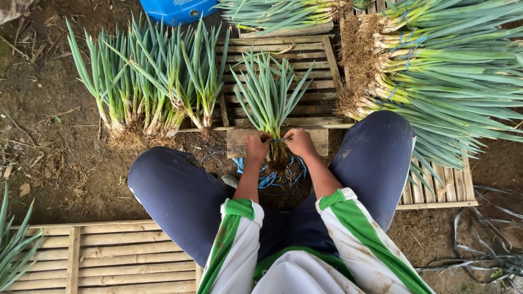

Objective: Bundling green onions into groups and tying them with blue plastic string.

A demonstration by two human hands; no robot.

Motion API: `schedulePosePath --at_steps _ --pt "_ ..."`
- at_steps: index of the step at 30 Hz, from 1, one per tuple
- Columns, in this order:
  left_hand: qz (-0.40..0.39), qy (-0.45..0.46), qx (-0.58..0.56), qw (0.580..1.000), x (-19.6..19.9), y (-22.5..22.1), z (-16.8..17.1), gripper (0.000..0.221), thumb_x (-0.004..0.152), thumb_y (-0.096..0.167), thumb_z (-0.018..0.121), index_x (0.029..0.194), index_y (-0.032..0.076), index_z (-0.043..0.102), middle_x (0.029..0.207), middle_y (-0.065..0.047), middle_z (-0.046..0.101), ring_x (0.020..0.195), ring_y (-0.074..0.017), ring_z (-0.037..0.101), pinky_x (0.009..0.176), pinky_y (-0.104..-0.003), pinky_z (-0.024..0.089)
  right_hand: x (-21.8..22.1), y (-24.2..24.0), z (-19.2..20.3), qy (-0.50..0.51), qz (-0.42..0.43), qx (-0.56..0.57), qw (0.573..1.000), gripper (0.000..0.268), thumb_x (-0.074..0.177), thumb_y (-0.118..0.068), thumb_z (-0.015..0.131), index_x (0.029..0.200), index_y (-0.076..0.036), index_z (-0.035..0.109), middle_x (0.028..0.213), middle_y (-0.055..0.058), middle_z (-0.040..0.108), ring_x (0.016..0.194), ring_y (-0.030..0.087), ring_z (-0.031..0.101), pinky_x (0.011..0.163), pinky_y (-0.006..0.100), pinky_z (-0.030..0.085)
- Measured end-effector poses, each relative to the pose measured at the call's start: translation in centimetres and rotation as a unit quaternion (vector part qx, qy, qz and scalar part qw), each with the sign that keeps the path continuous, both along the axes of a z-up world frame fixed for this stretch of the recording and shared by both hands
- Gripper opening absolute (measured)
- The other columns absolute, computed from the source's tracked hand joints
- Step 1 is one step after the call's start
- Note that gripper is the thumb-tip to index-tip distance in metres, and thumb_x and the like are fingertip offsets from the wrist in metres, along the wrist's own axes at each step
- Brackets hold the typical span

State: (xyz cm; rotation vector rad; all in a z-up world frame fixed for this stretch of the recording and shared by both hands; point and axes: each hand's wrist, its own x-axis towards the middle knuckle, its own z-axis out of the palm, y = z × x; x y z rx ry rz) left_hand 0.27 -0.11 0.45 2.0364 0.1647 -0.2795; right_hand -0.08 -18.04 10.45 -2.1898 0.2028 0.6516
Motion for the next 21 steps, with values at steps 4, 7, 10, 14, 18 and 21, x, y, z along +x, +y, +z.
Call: schedulePosePath --at_steps 4,7,10,14,18,21 --pt "-0.012 0.016 0.011 1.000 -0.8 -0.2 5.3 0.010 0.101 0.000 0.066 0.109 0.004 0.068 0.103 -0.018 0.073 0.108 -0.0368 0.072 0.086 -0.057 0.067 -0.5 0.2 1.0 0.015 0.018 -0.015 1.000 0.023 0.103 -0.008 0.061 0.120 0.000 0.075 0.117 0.024 0.076 0.115 0.043 0.071 0.092 0.057 0.065" --pt "-0.025 0.001 0.010 1.000 -1.1 -0.3 6.0 0.016 0.100 -0.005 0.062 0.114 0.002 0.057 0.102 -0.018 0.069 0.107 -0.0369 0.071 0.080 -0.060 0.065 -0.6 0.2 0.4 0.007 0.023 -0.021 0.999 0.024 0.104 -0.005 0.059 0.121 0.002 0.073 0.116 0.026 0.074 0.113 0.044 0.071 0.089 0.058 0.066" --pt "-0.025 -0.021 -0.006 0.999 -1.0 -0.3 5.2 0.021 0.099 -0.009 0.062 0.114 0.001 0.051 0.102 -0.020 0.066 0.106 -0.0371 0.071 0.075 -0.062 0.063 -0.2 0.1 -0.7 0.008 0.025 -0.035 0.999 0.024 0.104 -0.005 0.058 0.124 0.002 0.071 0.118 0.026 0.073 0.114 0.043 0.071 0.090 0.058 0.066" --pt "-0.016 -0.015 0.013 1.000 -1.1 -0.5 4.4 0.020 0.098 -0.008 0.062 0.111 0.002 0.051 0.100 -0.017 0.067 0.103 -0.0347 0.072 0.077 -0.057 0.067 0.4 -0.7 -5.9 0.015 0.027 -0.046 0.998 0.025 0.104 -0.009 0.059 0.123 0.001 0.070 0.124 0.028 0.070 0.118 0.046 0.069 0.091 0.062 0.065" --pt "0.013 -0.011 0.010 1.000 -0.6 -0.2 1.5 0.015 0.098 -0.006 0.065 0.104 0.005 0.057 0.097 -0.014 0.069 0.101 -0.0339 0.073 0.075 -0.054 0.067 -0.2 -0.2 -2.3 0.017 0.045 -0.027 0.998 0.027 0.103 -0.008 0.058 0.124 0.004 0.072 0.124 0.031 0.070 0.120 0.050 0.067 0.095 0.064 0.063" --pt "0.097 0.027 -0.031 0.994 -0.7 0.2 1.6 0.014 0.100 -0.003 0.058 0.110 0.006 0.053 0.098 -0.015 0.066 0.101 -0.0344 0.070 0.074 -0.052 0.064 -0.1 -1.3 -3.1 0.048 0.014 -0.015 0.999 0.027 0.102 -0.013 0.059 0.120 -0.003 0.077 0.127 0.026 0.072 0.123 0.047 0.067 0.099 0.061 0.061"
